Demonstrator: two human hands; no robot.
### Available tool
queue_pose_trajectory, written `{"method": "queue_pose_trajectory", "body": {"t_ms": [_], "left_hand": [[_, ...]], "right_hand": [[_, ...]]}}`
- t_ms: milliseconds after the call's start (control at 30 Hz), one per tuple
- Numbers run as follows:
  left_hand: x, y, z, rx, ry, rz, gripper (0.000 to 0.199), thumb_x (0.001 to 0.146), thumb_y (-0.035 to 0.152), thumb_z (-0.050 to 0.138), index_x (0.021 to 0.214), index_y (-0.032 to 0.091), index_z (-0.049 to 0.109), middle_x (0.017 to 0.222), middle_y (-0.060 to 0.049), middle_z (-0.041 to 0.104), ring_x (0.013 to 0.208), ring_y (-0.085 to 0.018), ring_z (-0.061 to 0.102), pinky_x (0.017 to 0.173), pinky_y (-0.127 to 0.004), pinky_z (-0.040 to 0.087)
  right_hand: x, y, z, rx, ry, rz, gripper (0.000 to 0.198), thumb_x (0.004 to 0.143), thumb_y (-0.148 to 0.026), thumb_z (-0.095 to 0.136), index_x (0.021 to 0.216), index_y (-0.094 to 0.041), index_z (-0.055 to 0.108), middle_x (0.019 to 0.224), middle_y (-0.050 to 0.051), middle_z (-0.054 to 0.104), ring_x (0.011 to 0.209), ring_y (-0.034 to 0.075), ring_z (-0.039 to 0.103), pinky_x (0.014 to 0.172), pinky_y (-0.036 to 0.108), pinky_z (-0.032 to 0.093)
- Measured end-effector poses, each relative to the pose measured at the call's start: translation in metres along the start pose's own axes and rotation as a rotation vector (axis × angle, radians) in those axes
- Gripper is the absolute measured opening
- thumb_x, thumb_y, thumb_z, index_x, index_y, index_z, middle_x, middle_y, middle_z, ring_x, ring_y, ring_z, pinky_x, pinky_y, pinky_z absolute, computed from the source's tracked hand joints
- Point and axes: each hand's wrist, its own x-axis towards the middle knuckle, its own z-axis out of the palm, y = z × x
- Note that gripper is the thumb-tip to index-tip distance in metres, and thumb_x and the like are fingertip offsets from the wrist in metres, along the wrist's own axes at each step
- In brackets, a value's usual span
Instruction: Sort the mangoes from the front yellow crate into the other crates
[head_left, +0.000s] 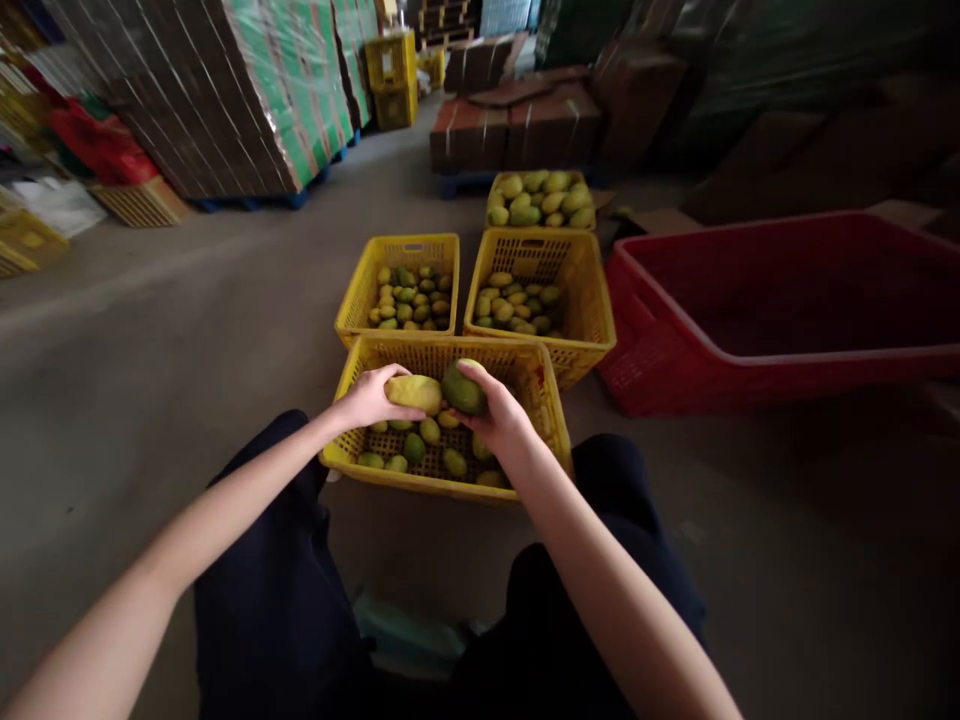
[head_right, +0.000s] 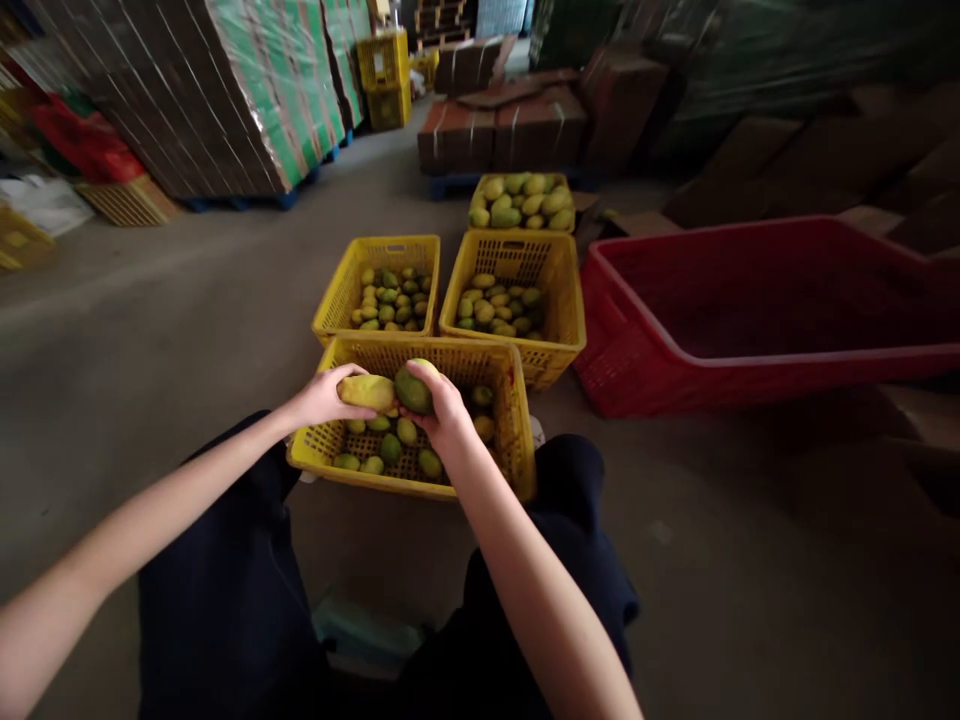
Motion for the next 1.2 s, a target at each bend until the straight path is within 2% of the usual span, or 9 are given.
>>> {"method": "queue_pose_trajectory", "body": {"t_ms": [133, 233, 367, 500, 667, 767, 867, 1033, 1200], "left_hand": [[-0.014, 0.002, 0.007, -0.547, 0.075, -0.057, 0.053, 0.046, 0.036, 0.089, 0.090, 0.017, 0.067, 0.089, -0.005, 0.070, 0.085, -0.021, 0.065, 0.078, -0.030, 0.050], [-0.015, -0.003, 0.025, -0.919, 0.104, -0.132, 0.052, 0.047, 0.037, 0.089, 0.090, 0.017, 0.068, 0.089, -0.005, 0.071, 0.085, -0.020, 0.066, 0.075, -0.027, 0.052], [-0.017, 0.000, 0.038, -1.223, 0.073, -0.227, 0.044, 0.058, 0.042, 0.083, 0.091, 0.017, 0.068, 0.090, -0.005, 0.071, 0.083, -0.019, 0.068, 0.071, -0.026, 0.054], [-0.021, 0.007, 0.028, -1.322, 0.102, -0.285, 0.034, 0.074, 0.048, 0.070, 0.092, 0.019, 0.067, 0.083, -0.004, 0.070, 0.070, -0.016, 0.067, 0.061, -0.026, 0.055], [-0.025, 0.010, 0.015, -1.475, 0.200, -0.311, 0.038, 0.084, 0.053, 0.052, 0.087, 0.019, 0.067, 0.075, -0.003, 0.069, 0.059, -0.013, 0.064, 0.049, -0.023, 0.050], [-0.027, 0.006, 0.015, -1.484, 0.283, -0.278, 0.037, 0.084, 0.051, 0.047, 0.084, 0.019, 0.067, 0.072, -0.002, 0.067, 0.060, -0.012, 0.063, 0.052, -0.022, 0.050], [-0.026, 0.004, 0.019, -1.448, 0.353, -0.250, 0.037, 0.081, 0.051, 0.046, 0.083, 0.020, 0.066, 0.072, -0.002, 0.066, 0.063, -0.013, 0.062, 0.057, -0.023, 0.050], [-0.027, 0.013, 0.024, -1.442, 0.256, -0.220, 0.033, 0.077, 0.047, 0.049, 0.079, 0.018, 0.064, 0.070, -0.003, 0.064, 0.062, -0.013, 0.061, 0.057, -0.024, 0.049], [-0.027, 0.018, 0.032, -1.368, 0.187, -0.178, 0.039, 0.077, 0.053, 0.050, 0.079, 0.017, 0.063, 0.069, -0.004, 0.065, 0.064, -0.016, 0.064, 0.055, -0.025, 0.049]], "right_hand": [[-0.014, 0.007, -0.002, -0.022, -0.055, -0.101, 0.031, 0.061, -0.031, 0.076, 0.086, -0.022, 0.060, 0.078, -0.002, 0.065, 0.066, 0.015, 0.061, 0.054, 0.026, 0.054], [-0.019, 0.021, -0.004, -0.053, -0.113, -0.087, 0.037, 0.057, -0.034, 0.079, 0.087, -0.021, 0.061, 0.079, -0.001, 0.066, 0.066, 0.016, 0.062, 0.052, 0.026, 0.053], [-0.021, 0.040, -0.001, -0.186, -0.184, -0.112, 0.043, 0.057, -0.040, 0.081, 0.091, -0.020, 0.063, 0.074, -0.001, 0.065, 0.062, 0.015, 0.061, 0.050, 0.024, 0.050], [-0.025, 0.040, 0.003, -0.226, -0.252, -0.235, 0.041, 0.061, -0.042, 0.080, 0.092, -0.020, 0.064, 0.077, -0.001, 0.065, 0.065, 0.014, 0.060, 0.057, 0.025, 0.051], [-0.020, 0.037, 0.008, -0.065, -0.226, -0.368, 0.038, 0.067, -0.045, 0.072, 0.097, -0.023, 0.062, 0.090, 0.003, 0.069, 0.076, 0.020, 0.063, 0.062, 0.030, 0.052], [-0.012, 0.043, 0.010, 0.060, -0.178, -0.337, 0.034, 0.073, -0.048, 0.061, 0.098, -0.024, 0.061, 0.095, 0.004, 0.070, 0.083, 0.023, 0.066, 0.066, 0.034, 0.052], [-0.007, 0.049, 0.011, 0.116, -0.127, -0.253, 0.036, 0.079, -0.054, 0.049, 0.093, -0.023, 0.061, 0.092, 0.006, 0.070, 0.079, 0.023, 0.066, 0.062, 0.033, 0.051], [-0.010, 0.051, 0.008, 0.111, -0.140, -0.278, 0.036, 0.079, -0.054, 0.046, 0.082, -0.021, 0.061, 0.078, 0.004, 0.067, 0.055, 0.018, 0.059, 0.045, 0.027, 0.042], [-0.018, 0.051, 0.009, 0.135, -0.122, -0.249, 0.038, 0.076, -0.055, 0.046, 0.077, -0.020, 0.062, 0.072, 0.006, 0.065, 0.054, 0.019, 0.058, 0.040, 0.026, 0.037]]}}
